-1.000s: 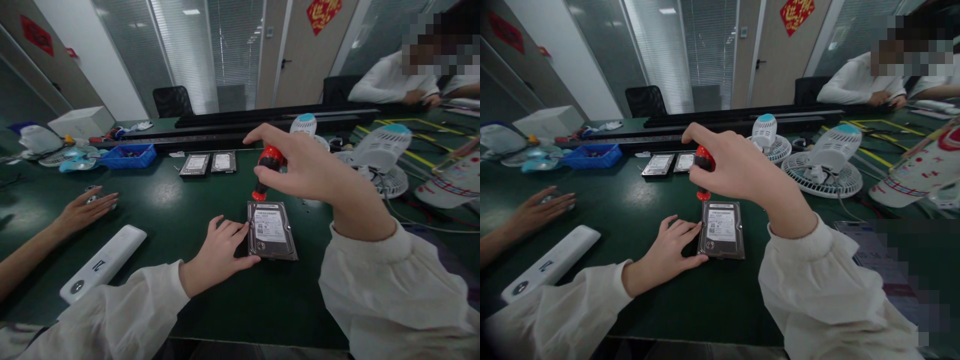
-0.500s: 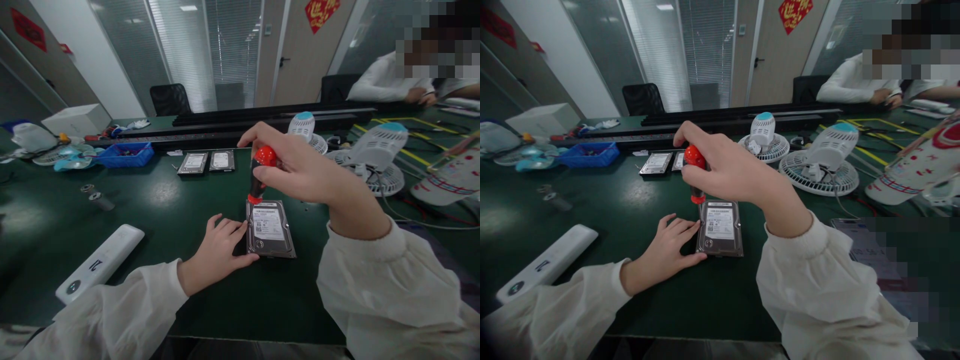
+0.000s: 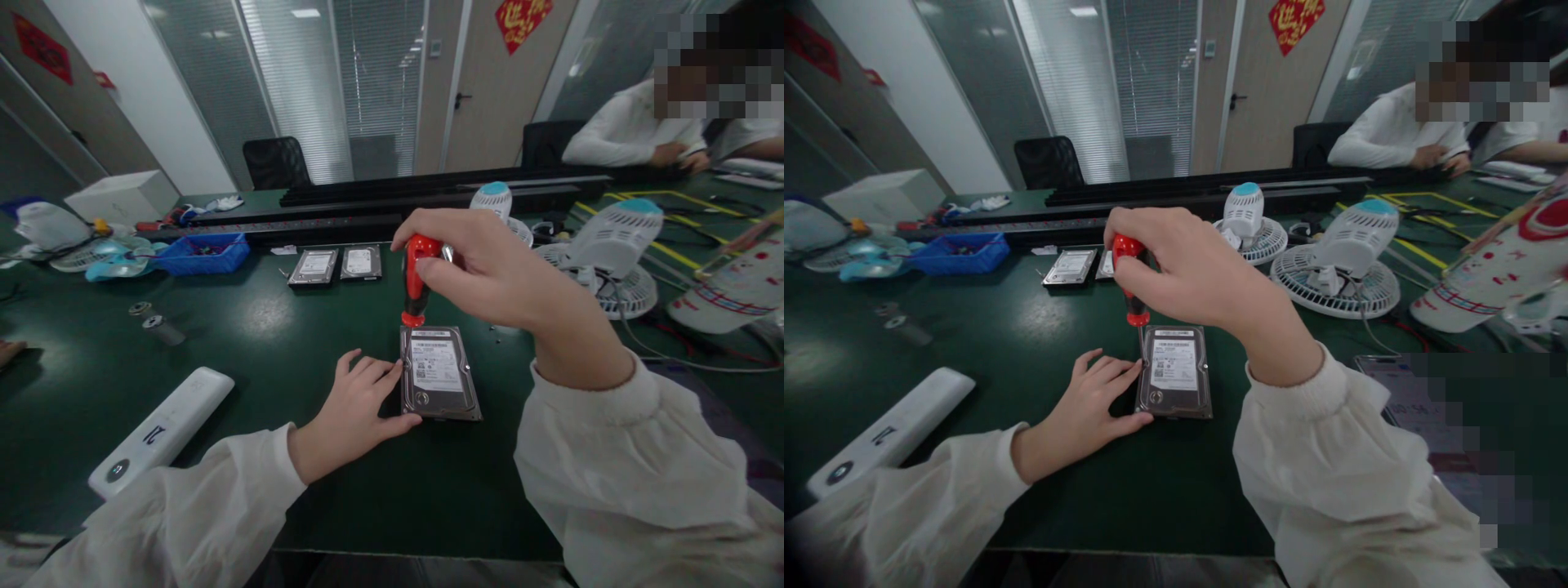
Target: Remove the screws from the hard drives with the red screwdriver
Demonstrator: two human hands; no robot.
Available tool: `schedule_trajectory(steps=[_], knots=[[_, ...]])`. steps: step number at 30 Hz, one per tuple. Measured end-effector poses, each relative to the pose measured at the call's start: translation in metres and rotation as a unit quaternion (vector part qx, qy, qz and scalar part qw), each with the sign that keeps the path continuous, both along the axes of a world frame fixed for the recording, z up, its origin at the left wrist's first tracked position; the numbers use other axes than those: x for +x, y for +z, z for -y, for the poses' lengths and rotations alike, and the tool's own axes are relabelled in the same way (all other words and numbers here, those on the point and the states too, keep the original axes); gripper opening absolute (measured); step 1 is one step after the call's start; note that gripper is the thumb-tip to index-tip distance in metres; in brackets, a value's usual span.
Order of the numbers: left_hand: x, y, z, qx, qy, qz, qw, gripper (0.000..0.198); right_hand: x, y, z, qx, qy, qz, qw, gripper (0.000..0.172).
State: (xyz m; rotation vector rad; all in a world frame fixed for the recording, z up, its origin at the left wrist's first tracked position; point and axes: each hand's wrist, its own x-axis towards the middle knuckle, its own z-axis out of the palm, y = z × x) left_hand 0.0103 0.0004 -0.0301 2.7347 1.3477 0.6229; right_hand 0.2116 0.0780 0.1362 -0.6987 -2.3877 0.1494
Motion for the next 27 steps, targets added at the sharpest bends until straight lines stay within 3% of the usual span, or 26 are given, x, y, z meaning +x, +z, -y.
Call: schedule_trajectory(steps=[4,7,11,14,17,22,27], knots=[[-0.0005,0.0000,0.0002,0.002,0.000,-0.007,1.000,0.070,-0.0004,-0.0002,-0.0010,0.053,-0.058,0.000,0.997,0.031],[-0.0004,0.0006,0.0002,-0.003,0.003,-0.009,1.000,0.070,0.0007,0.0009,0.0006,0.040,-0.035,0.003,0.999,0.025],[0.0002,0.0014,0.0002,-0.005,0.003,-0.009,1.000,0.069,0.0007,0.0003,0.0033,0.016,-0.012,0.017,1.000,0.041],[0.0000,0.0018,0.0005,-0.006,0.003,-0.011,1.000,0.069,0.0002,-0.0023,0.0028,0.016,-0.045,0.015,0.999,0.045],[-0.0004,0.0020,0.0005,-0.010,0.003,-0.013,1.000,0.069,0.0013,-0.0035,0.0010,0.012,-0.059,0.009,0.998,0.043],[-0.0002,0.0024,0.0006,-0.016,0.002,-0.006,1.000,0.068,0.0027,-0.0021,-0.0002,-0.022,-0.017,0.011,1.000,0.049],[-0.0001,0.0020,0.0005,-0.015,0.002,-0.006,1.000,0.067,0.0020,-0.0011,0.0025,-0.009,-0.066,0.009,0.998,0.041]])
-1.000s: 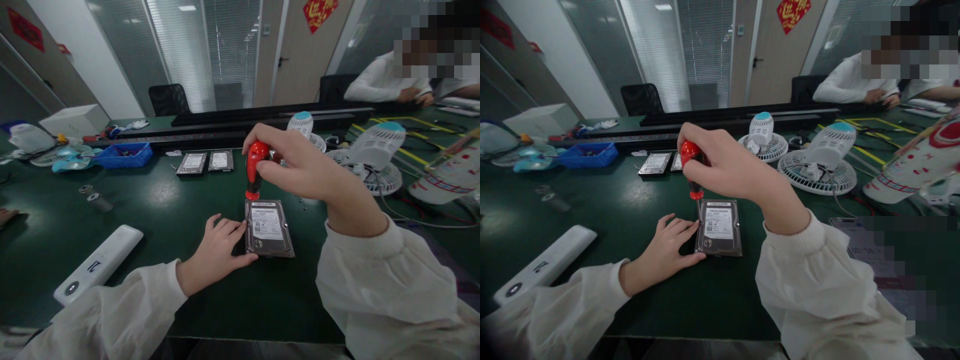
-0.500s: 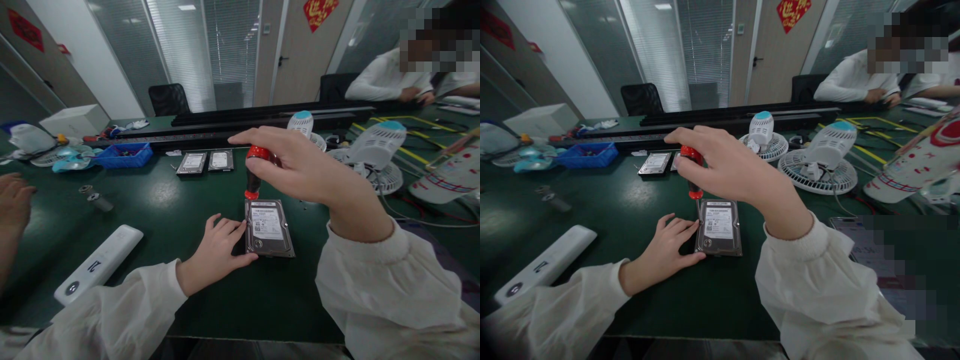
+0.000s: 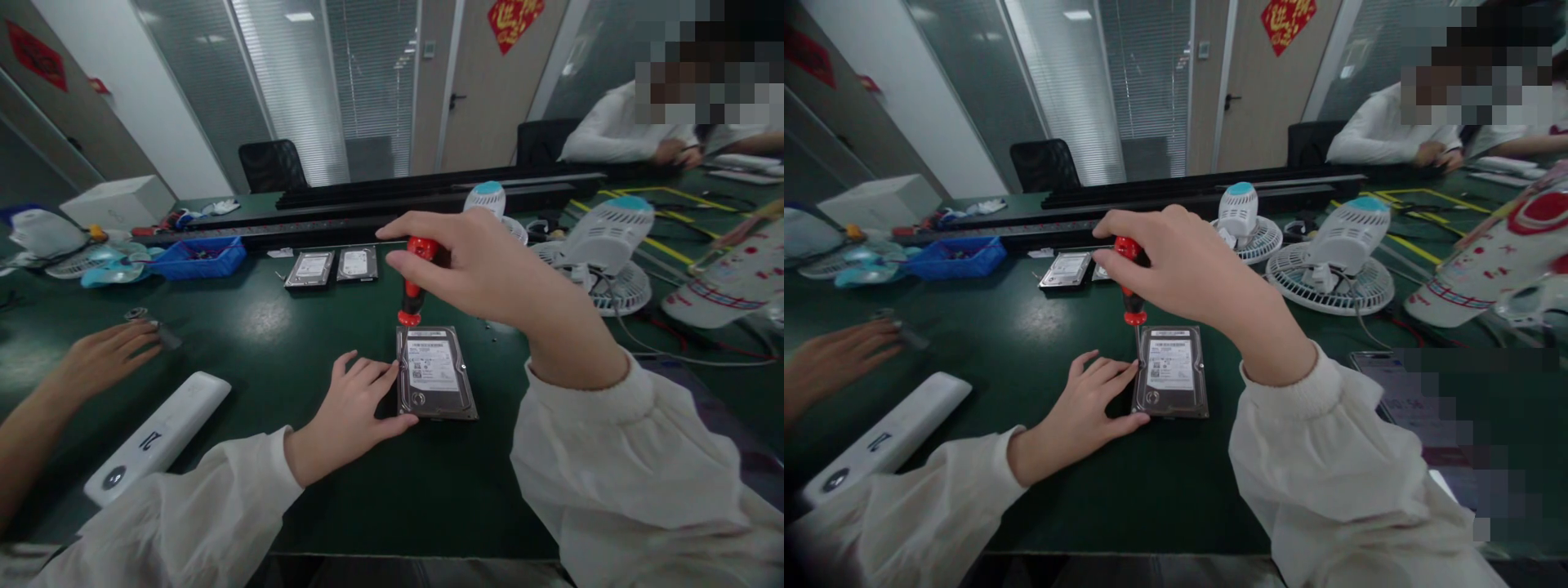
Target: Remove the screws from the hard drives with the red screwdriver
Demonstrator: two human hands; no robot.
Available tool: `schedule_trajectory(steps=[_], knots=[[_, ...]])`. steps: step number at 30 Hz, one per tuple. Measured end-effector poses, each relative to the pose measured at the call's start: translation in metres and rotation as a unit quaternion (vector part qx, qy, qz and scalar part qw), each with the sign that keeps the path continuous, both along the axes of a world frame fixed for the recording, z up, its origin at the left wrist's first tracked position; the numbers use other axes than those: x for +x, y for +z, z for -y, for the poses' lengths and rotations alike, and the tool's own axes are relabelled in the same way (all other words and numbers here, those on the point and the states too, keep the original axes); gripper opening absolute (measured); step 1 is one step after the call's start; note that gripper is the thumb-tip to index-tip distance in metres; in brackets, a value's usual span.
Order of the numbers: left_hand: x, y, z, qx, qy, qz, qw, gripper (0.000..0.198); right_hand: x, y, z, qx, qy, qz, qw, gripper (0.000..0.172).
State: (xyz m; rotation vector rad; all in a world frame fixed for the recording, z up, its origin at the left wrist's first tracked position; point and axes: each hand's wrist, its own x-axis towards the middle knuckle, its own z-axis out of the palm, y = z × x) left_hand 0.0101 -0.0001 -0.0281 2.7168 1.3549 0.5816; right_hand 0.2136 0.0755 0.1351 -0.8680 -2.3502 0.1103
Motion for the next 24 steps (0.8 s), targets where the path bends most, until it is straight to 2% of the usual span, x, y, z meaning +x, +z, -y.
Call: schedule_trajectory(steps=[5,9,11,15,21,24], knots=[[-0.0001,-0.0007,-0.0002,0.006,-0.003,0.004,1.000,0.066,0.0000,-0.0001,-0.0002,-0.004,0.028,-0.001,1.000,0.046],[0.0004,0.0014,-0.0002,0.000,0.000,-0.001,1.000,0.066,-0.0002,-0.0012,-0.0024,0.021,-0.029,0.014,0.999,0.044],[0.0007,0.0022,0.0000,-0.004,0.001,-0.001,1.000,0.067,0.0008,-0.0010,-0.0028,0.030,-0.036,0.020,0.999,0.043],[0.0008,0.0014,0.0001,-0.004,0.002,0.004,1.000,0.065,0.0030,0.0001,-0.0020,0.007,0.021,0.023,0.999,0.051],[0.0000,-0.0003,-0.0005,0.008,0.002,-0.002,1.000,0.066,0.0008,-0.0024,-0.0038,0.013,0.022,0.017,1.000,0.052],[-0.0003,0.0002,-0.0005,0.000,0.001,-0.003,1.000,0.068,0.0007,-0.0018,-0.0027,-0.008,0.046,0.023,0.999,0.058]])
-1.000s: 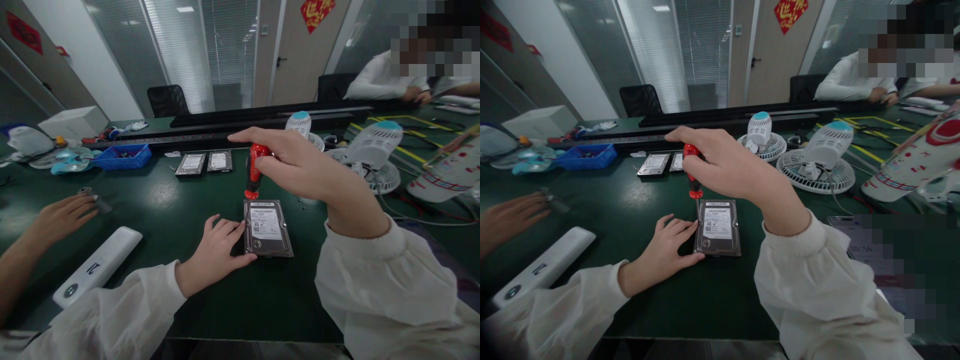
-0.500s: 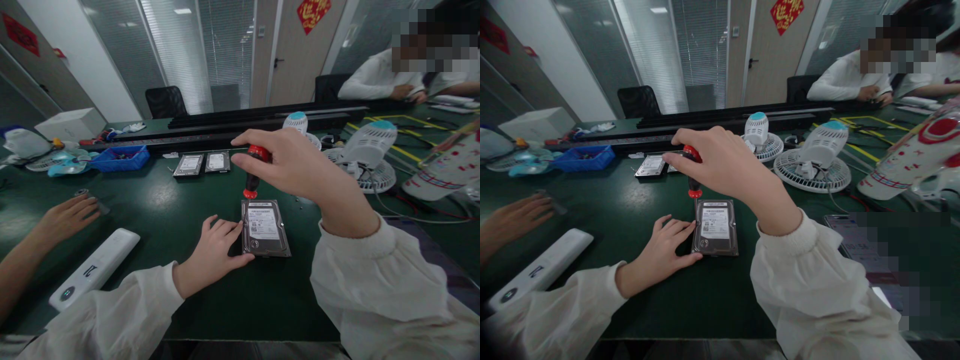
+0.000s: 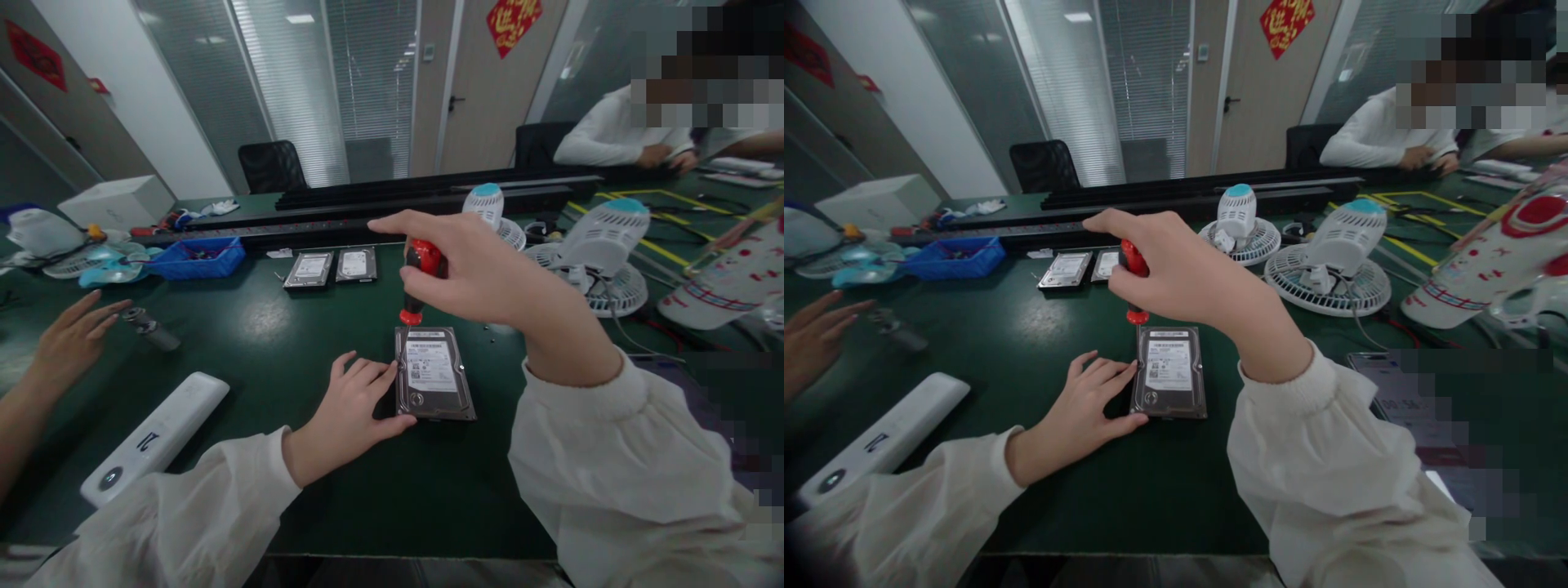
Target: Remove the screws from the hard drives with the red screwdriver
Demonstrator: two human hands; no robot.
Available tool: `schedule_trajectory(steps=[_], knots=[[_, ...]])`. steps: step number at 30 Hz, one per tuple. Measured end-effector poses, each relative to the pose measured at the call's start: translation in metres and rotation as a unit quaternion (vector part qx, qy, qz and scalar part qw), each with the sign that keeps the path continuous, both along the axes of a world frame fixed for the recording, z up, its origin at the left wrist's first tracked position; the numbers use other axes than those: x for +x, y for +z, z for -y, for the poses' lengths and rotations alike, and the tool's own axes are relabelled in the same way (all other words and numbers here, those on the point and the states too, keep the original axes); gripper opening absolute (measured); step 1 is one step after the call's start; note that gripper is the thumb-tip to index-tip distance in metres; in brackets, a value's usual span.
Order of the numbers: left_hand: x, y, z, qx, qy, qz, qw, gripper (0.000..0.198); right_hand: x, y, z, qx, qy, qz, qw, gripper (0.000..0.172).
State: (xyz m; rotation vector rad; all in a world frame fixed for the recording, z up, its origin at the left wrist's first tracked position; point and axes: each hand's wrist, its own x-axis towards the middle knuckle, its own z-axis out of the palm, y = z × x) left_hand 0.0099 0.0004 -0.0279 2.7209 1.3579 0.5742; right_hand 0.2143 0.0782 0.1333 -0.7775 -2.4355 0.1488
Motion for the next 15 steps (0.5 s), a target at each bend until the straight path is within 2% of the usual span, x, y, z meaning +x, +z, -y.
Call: schedule_trajectory(steps=[3,8,11,15], knots=[[0.0001,0.0001,0.0003,-0.004,0.000,-0.001,1.000,0.067,-0.0006,0.0019,0.0028,-0.004,0.028,0.013,1.000,0.064],[0.0009,-0.0001,0.0004,0.003,0.003,-0.001,1.000,0.066,-0.0033,0.0013,0.0016,0.038,-0.043,0.009,0.998,0.051],[0.0011,0.0003,0.0002,0.003,0.002,0.001,1.000,0.066,-0.0022,-0.0001,-0.0020,0.047,-0.030,0.001,0.998,0.044],[0.0001,0.0002,-0.0002,0.002,0.001,0.002,1.000,0.065,0.0005,-0.0005,-0.0046,0.042,-0.005,-0.033,0.999,0.056]])
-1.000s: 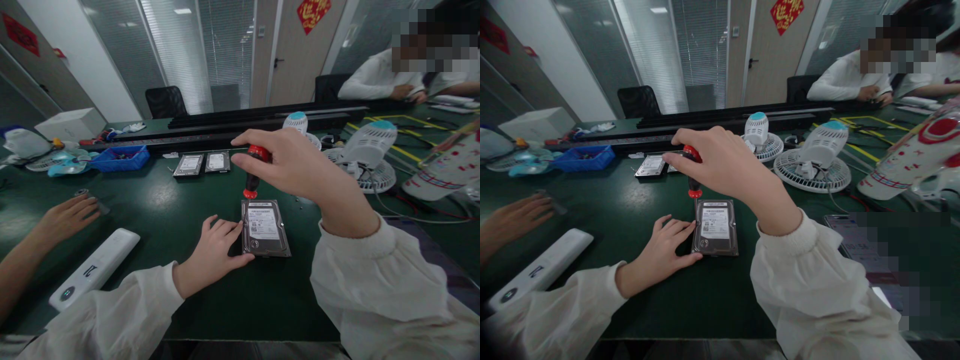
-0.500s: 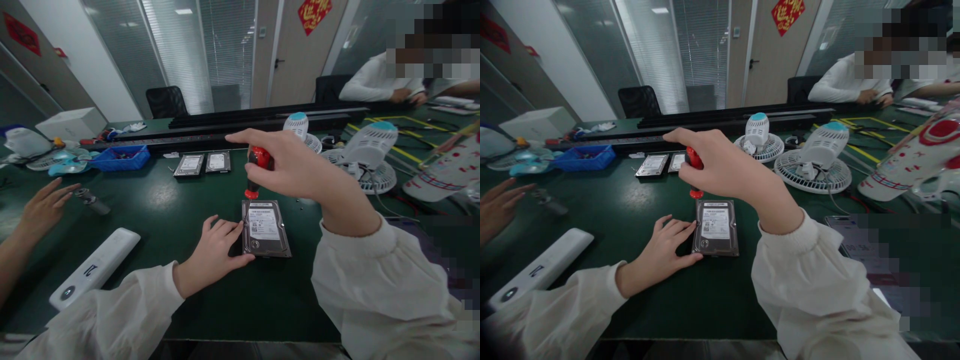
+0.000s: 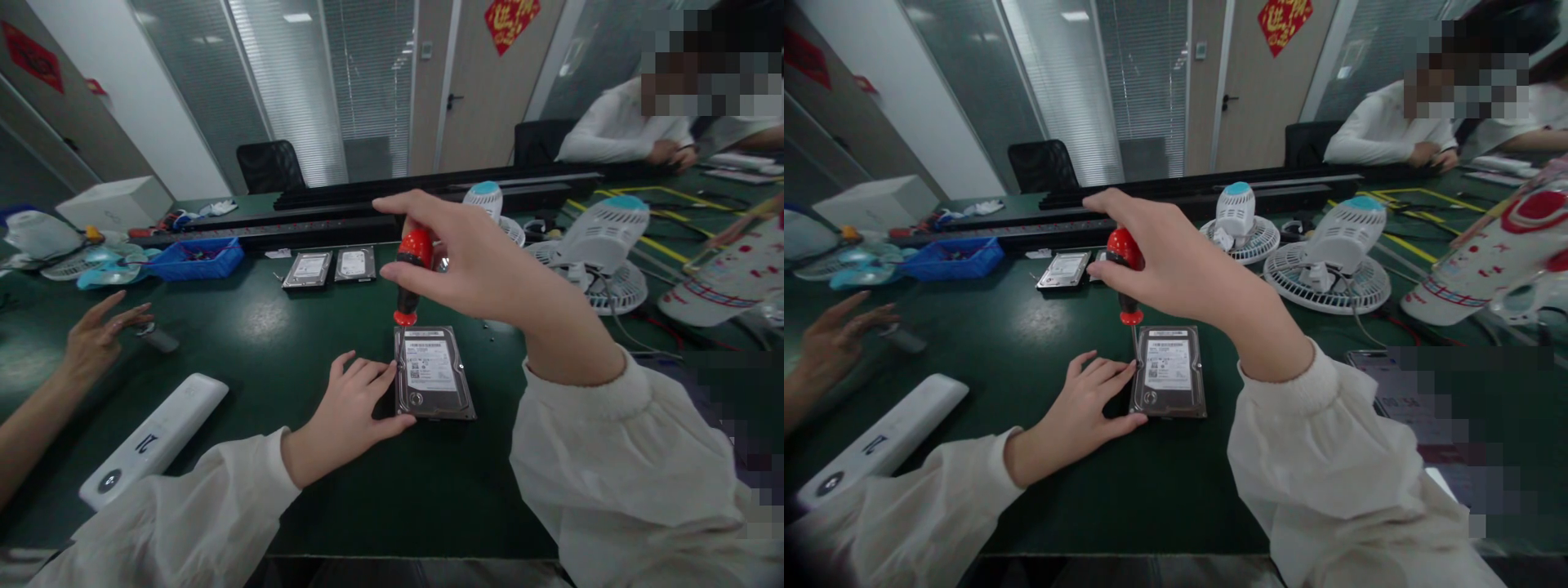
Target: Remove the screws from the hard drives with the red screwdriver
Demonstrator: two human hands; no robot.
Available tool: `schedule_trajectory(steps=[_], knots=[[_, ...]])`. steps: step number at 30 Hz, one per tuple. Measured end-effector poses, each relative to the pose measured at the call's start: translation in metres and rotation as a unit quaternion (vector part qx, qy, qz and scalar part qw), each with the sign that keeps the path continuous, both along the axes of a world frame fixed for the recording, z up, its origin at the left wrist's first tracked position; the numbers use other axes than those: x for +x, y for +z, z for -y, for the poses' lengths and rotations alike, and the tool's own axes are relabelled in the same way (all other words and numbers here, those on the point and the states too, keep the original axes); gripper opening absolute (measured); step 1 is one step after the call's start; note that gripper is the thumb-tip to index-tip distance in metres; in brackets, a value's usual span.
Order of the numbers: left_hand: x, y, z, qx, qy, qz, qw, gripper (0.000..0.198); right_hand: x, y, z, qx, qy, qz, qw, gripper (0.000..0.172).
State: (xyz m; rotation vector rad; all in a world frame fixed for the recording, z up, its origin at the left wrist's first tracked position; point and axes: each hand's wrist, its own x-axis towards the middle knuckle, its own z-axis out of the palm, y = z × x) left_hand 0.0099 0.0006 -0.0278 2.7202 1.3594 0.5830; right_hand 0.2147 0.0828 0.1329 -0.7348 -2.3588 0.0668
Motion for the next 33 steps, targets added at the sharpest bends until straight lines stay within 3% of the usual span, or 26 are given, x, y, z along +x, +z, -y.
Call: schedule_trajectory(steps=[5,9,21,25,33], knots=[[-0.0011,0.0001,-0.0002,-0.007,-0.005,0.002,1.000,0.067,-0.0006,0.0021,0.0029,-0.012,0.015,-0.017,1.000,0.040],[-0.0003,0.0012,0.0001,-0.010,-0.002,-0.002,1.000,0.067,-0.0031,0.0025,0.0049,-0.015,0.024,-0.032,0.999,0.036],[-0.0002,-0.0005,0.0000,0.005,-0.005,0.002,1.000,0.066,-0.0054,0.0006,0.0072,-0.010,0.023,0.000,1.000,0.042],[0.0008,0.0001,0.0009,0.008,-0.007,0.002,1.000,0.066,-0.0083,-0.0032,0.0062,0.003,-0.015,-0.008,1.000,0.035],[0.0014,0.0012,-0.0002,0.004,-0.007,0.002,1.000,0.067,-0.0075,-0.0003,0.0067,-0.005,0.028,-0.017,0.999,0.015]])
